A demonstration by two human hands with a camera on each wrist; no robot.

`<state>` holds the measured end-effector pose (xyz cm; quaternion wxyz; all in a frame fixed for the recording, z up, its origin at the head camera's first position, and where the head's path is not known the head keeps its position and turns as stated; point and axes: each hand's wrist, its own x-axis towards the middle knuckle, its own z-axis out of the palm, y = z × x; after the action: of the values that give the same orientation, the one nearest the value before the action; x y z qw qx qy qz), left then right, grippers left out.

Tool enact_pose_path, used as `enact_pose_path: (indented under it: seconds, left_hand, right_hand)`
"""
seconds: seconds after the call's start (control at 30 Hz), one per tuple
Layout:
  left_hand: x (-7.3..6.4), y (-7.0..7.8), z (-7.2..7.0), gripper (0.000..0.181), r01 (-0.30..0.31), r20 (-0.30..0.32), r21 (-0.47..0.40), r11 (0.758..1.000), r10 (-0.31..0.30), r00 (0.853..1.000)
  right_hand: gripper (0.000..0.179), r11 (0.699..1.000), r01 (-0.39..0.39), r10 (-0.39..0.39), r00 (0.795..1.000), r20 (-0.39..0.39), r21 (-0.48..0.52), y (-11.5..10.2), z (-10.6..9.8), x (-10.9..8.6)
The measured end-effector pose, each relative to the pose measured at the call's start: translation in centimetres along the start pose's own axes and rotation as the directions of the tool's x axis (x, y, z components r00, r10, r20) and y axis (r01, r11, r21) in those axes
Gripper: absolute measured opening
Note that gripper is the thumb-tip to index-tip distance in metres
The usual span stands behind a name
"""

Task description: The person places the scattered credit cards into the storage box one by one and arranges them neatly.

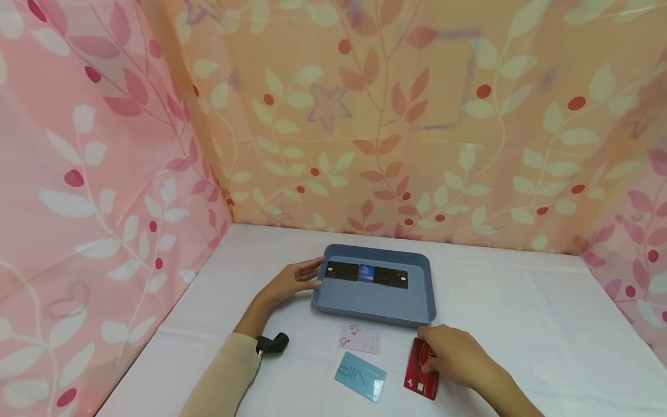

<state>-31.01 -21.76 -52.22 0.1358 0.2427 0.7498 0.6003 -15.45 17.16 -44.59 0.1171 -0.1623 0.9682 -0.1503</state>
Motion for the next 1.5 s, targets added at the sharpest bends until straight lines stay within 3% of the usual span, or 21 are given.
enact_pose_path:
  seconds: [0.33,0.63,0.93,1.33,1.5]
  left_hand:
    - [0.0,0.2,0.0,0.072,-0.001,0.0,0.012,1.0,0.001,1.0]
    - [0.0,0.4,0.1,0.072,0.011,-0.008,0.001,1.0,-0.011,1.0]
    - [0.1,0.4,0.0,0.072,0.018,-0.009,0.008,1.0,-0.018,1.0]
    - [-0.1,0.2,0.2,0.071,0.017,-0.016,0.008,1.0,-0.017,1.0]
    - [-0.1,0.2,0.2,0.072,0.012,-0.015,0.01,1.0,-0.011,1.0]
  right_hand:
    - [0.015,0.983,0.107,-0.11,0.994,0.014,0.151,1.8,-0.7,0.1]
    - [0.008,0.915,0.243,-0.275,0.96,0.057,0.323,3.7,-1.4,0.3]
    - [0.009,0.87,0.26,-0.324,0.942,0.088,0.419,3.9,-2.2,0.0]
    - [0.009,0.798,0.17,-0.293,0.948,0.125,0.579,4.1,-2.7,0.1]
    - [0.015,0.771,0.185,-0.304,0.948,0.097,0.609,4.1,-2.9,0.2]
